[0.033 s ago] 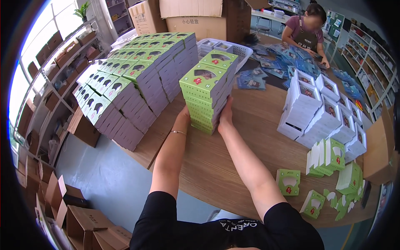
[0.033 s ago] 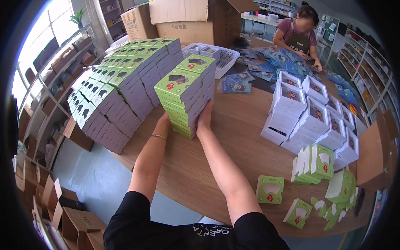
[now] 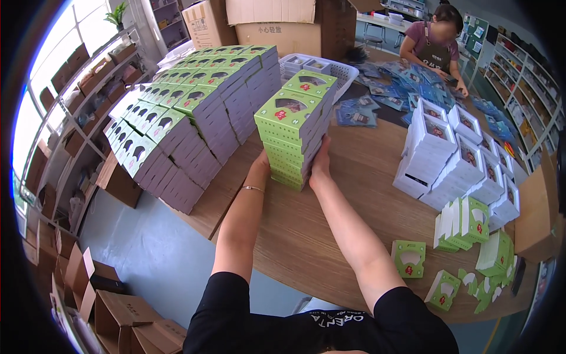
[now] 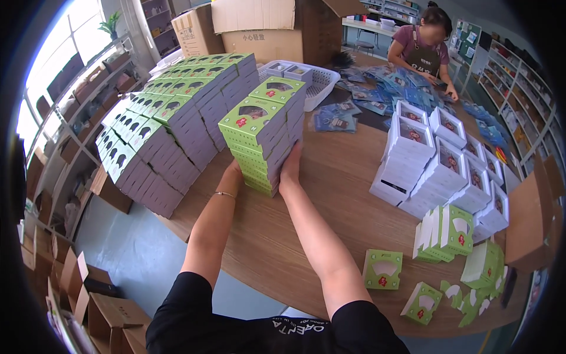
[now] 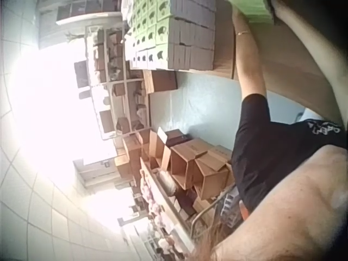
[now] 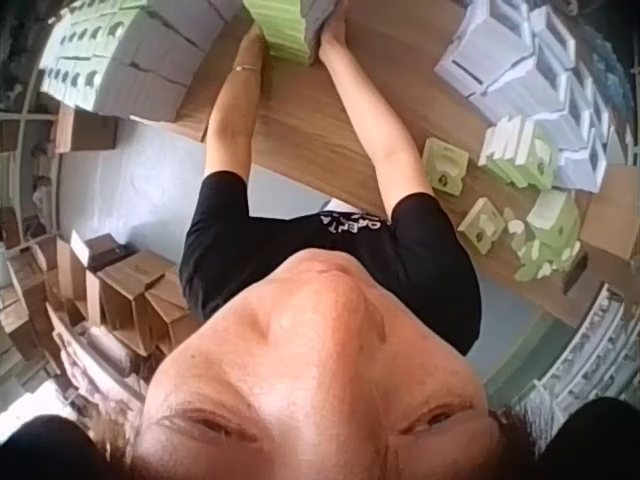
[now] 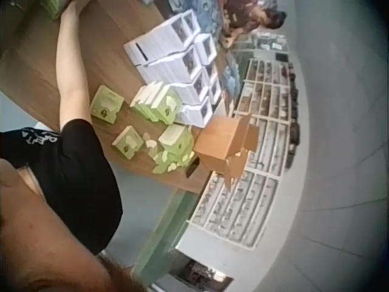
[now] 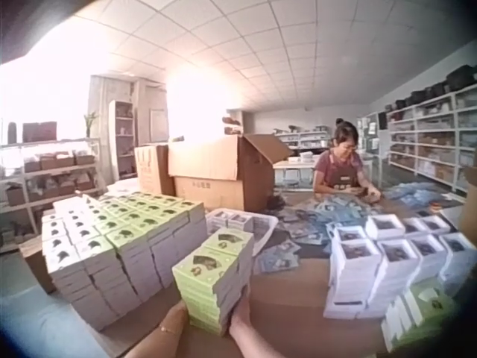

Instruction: The person assembles small green product boxes by hand from packaging materials at a work table, then stacks the finished boxes.

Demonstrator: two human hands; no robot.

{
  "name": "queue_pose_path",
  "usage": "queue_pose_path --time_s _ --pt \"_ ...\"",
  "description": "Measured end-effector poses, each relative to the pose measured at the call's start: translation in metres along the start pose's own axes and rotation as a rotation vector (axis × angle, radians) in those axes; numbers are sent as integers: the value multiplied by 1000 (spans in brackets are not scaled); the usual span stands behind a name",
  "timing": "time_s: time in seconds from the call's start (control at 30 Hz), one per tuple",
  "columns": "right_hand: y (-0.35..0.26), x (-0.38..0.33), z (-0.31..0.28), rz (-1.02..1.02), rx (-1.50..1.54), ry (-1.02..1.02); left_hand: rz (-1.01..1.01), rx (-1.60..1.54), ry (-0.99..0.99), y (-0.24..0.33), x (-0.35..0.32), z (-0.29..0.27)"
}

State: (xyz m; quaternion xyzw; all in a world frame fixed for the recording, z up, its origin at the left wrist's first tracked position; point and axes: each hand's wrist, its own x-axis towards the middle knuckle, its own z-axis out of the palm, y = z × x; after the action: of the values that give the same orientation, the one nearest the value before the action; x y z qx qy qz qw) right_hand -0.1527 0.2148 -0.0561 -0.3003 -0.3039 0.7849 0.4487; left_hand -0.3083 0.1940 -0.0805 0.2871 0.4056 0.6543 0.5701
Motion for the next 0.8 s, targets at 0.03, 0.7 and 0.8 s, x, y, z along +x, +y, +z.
queue_pose_path --time_s 0.03,0.7,0.8 --pt "-6 -2 -2 -1 15 -49 2 -8 -9 -4 1 2" --pt "-80 105 -71 250 -108 -487 576 242 542 -76 36 96" --pt "-96 131 -80 243 -120 -478 569 311 726 -80 43 125"
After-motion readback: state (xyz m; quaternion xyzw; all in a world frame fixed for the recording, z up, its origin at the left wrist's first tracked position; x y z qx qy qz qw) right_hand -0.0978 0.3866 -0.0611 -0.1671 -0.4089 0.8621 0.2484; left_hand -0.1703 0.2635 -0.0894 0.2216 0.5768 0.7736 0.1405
